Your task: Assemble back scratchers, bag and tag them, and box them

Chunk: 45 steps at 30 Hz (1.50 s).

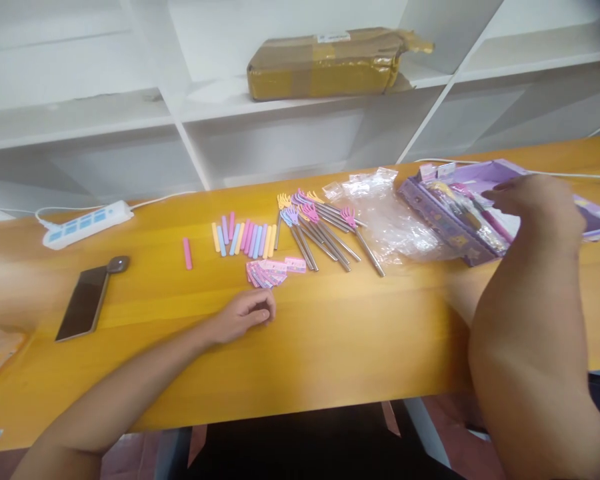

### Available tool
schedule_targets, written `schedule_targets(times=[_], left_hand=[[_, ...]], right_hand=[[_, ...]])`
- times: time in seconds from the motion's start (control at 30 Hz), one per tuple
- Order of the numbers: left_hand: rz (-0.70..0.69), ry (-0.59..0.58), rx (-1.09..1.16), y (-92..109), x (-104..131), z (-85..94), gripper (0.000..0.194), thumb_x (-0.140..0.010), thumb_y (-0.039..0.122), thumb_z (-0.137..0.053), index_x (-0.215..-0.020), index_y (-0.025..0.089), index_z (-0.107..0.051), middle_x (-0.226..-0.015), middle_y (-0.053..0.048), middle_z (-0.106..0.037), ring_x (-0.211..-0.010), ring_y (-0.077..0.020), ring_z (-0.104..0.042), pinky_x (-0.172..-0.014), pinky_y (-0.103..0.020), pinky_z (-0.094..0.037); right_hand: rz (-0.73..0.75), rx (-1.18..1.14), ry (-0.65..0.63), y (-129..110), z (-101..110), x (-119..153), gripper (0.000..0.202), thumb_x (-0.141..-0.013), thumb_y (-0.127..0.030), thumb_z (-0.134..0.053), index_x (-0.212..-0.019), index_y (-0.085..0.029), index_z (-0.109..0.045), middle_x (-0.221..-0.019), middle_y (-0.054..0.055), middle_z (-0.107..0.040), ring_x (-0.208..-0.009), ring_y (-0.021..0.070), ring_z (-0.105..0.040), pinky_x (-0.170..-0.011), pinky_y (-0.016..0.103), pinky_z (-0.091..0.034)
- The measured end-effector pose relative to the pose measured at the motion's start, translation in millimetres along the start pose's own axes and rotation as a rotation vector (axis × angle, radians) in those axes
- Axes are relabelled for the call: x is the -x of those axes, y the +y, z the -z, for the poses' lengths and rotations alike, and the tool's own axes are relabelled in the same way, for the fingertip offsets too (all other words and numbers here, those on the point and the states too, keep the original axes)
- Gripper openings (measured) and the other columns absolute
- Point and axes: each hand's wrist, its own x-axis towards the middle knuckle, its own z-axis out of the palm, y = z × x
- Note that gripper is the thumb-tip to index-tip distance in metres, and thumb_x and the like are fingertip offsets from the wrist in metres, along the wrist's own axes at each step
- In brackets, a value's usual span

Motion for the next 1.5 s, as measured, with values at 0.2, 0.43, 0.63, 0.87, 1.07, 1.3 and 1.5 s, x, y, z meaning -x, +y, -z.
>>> schedule_targets(times=[0.2, 0.43, 0.63, 0.87, 1.07, 1.3, 1.5], left_hand=[[0.002, -0.004, -0.086, 0.6, 1.2, 0.9, 0.022, -0.106, 0.036, -0.058, -0.096, 0.017, -0.064, -0.094, -0.004, -0.063, -0.083, -0.017, -0.057, -0.08, -0.03, -0.045], [-0.022, -0.007, -0.169, 4.9, -0.7, 0.0, 0.014, -0.1, 0.024, -0.056, -0.089, 0.018, -0.062, -0.089, -0.002, -0.063, -0.083, -0.0166, -0.056, -0.081, -0.029, -0.044], [-0.019, -0.011, -0.185, 1.7, 0.3, -2.7, 0.012, -0.098, 0.019, -0.056, -0.089, 0.018, -0.063, -0.089, -0.002, -0.064, -0.083, -0.0162, -0.058, -0.08, -0.029, -0.045], [-0.376, 0.641, -0.305, 1.0, 4.5, 31.2, 0.018, -0.094, 0.012, -0.048, -0.082, 0.021, -0.059, -0.08, -0.002, -0.06, -0.077, -0.0177, -0.058, -0.075, -0.031, -0.047], [0.018, 1.201, -1.008, -14.1, 18.7, 131.8, 0.015, -0.082, 0.015, -0.061, -0.095, 0.022, -0.056, -0.098, -0.008, -0.057, -0.097, -0.0272, -0.059, -0.096, -0.044, -0.051], [0.368, 1.051, -1.327, -38.6, 24.5, 137.8, 0.048, -0.086, 0.028, -0.066, -0.128, 0.008, -0.054, -0.125, -0.026, -0.056, -0.124, -0.0482, -0.056, -0.106, -0.06, -0.049], [0.307, 1.053, -1.056, -35.6, 25.2, 141.4, 0.039, -0.083, 0.013, -0.061, -0.122, 0.014, -0.056, -0.124, -0.021, -0.065, -0.118, -0.0365, -0.064, -0.109, -0.053, -0.05]], right_hand=[[-0.181, 0.061, -0.016, -47.4, 48.2, 32.7, 0.041, -0.102, -0.027, -0.067, -0.142, -0.023, -0.077, -0.127, 0.018, -0.077, -0.074, 0.0157, -0.049, -0.077, 0.039, -0.038], [0.102, -0.183, -0.101, -115.8, 72.6, 86.9, 0.025, -0.107, -0.032, -0.065, -0.116, -0.015, -0.081, -0.102, 0.012, -0.077, -0.082, 0.01, -0.059, -0.081, 0.035, -0.042], [0.466, -0.141, -0.486, -165.0, 52.1, 115.3, 0.019, -0.106, -0.033, -0.068, -0.102, -0.017, -0.078, -0.094, 0.004, -0.075, -0.082, 0.0117, -0.061, -0.081, 0.032, -0.041], [0.481, 0.45, -0.903, -193.3, -10.3, 125.1, 0.044, -0.102, -0.045, -0.068, -0.074, -0.011, -0.069, -0.08, 0.012, -0.07, -0.073, 0.0179, -0.06, -0.077, 0.035, -0.039], [0.494, 0.521, -0.916, -190.2, -29.9, 117.1, 0.043, -0.1, -0.043, -0.066, -0.072, -0.011, -0.067, -0.082, 0.015, -0.069, -0.076, 0.0217, -0.061, -0.078, 0.036, -0.039], [0.497, 0.529, -0.918, -194.7, -16.5, 127.6, 0.032, -0.099, -0.028, -0.056, -0.072, -0.012, -0.062, -0.081, 0.015, -0.067, -0.077, 0.0225, -0.06, -0.079, 0.035, -0.039], [0.596, 0.279, -0.691, -189.8, 33.7, 144.5, 0.035, -0.11, -0.039, -0.044, -0.086, -0.017, -0.056, -0.096, 0.009, -0.067, -0.086, 0.0194, -0.056, -0.079, 0.031, -0.037]])
